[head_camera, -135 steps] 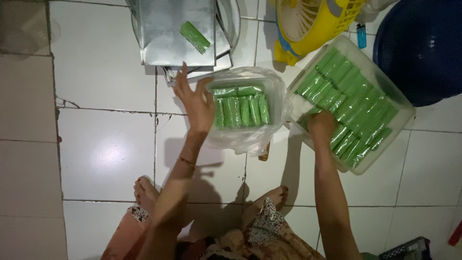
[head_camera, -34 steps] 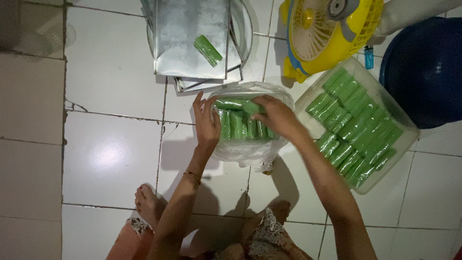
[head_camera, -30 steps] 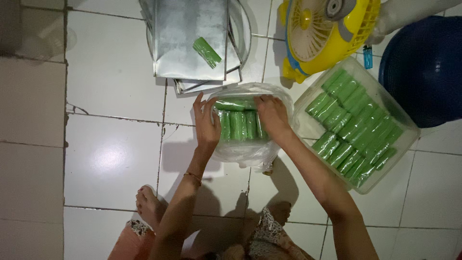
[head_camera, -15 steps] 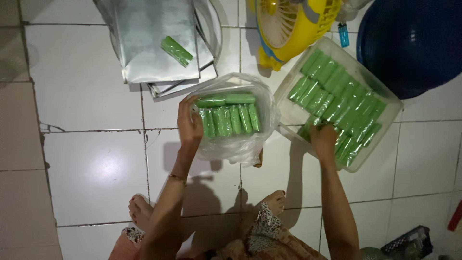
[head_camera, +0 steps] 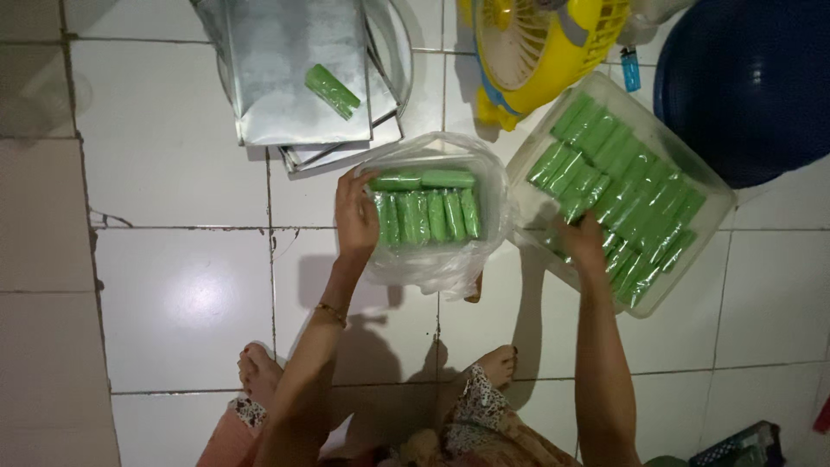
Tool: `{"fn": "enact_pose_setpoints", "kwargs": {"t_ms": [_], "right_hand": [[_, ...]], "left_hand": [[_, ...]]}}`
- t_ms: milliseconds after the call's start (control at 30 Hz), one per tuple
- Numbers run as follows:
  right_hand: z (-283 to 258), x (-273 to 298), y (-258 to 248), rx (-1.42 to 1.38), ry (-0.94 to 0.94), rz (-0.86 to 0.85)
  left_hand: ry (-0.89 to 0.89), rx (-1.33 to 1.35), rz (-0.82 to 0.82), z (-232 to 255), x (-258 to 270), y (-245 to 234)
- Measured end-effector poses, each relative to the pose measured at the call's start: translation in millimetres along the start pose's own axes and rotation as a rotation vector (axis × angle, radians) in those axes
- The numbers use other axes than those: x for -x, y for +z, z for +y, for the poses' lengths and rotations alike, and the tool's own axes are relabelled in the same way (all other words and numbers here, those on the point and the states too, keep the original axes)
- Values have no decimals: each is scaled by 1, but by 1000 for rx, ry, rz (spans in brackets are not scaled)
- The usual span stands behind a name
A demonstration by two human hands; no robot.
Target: The person sits on a tiled floor and places green wrapped items from a clear plastic container into a white plastic bag. They arrange the items inside the bag by hand.
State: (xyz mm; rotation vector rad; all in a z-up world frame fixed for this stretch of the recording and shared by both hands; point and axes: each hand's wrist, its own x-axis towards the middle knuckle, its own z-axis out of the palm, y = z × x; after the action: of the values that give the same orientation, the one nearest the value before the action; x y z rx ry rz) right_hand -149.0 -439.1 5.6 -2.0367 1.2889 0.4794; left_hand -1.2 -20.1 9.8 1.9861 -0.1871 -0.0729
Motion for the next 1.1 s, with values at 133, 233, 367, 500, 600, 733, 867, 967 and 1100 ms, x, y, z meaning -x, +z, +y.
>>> {"fn": "enact_pose_setpoints", "kwargs": {"t_ms": [133,233,367,500,600,733,867,967,1100], "right_hand": [[-65,68,-37,-179,-377,-49],[-120,103,-31,-82,-513,-235],[-167,122,57,-33,-663,-447],[-179,115,158,32,-664,-548],[-164,109,206,-108,-623,-537],[-149,97,219,-15,-814,-358],[-158,119,184,-55,-936,-330],[-154,140,124,-174,-913,-208],[-106,116,23,-304,-666,159]], "left_hand": [[51,28,58,-13,1,3],[45,-10,40,-18,1,2],[57,219,46,-18,1,3],[10,132,28,-16,3,-2],[26,119,2,-15,4,-8],[-26,-8,-87,-11,5,-13],[-40,-135,-174,-4,4,-15],[37,-197,-182,2,0,-15],[39,-214,-204,4,2,-17]]}}
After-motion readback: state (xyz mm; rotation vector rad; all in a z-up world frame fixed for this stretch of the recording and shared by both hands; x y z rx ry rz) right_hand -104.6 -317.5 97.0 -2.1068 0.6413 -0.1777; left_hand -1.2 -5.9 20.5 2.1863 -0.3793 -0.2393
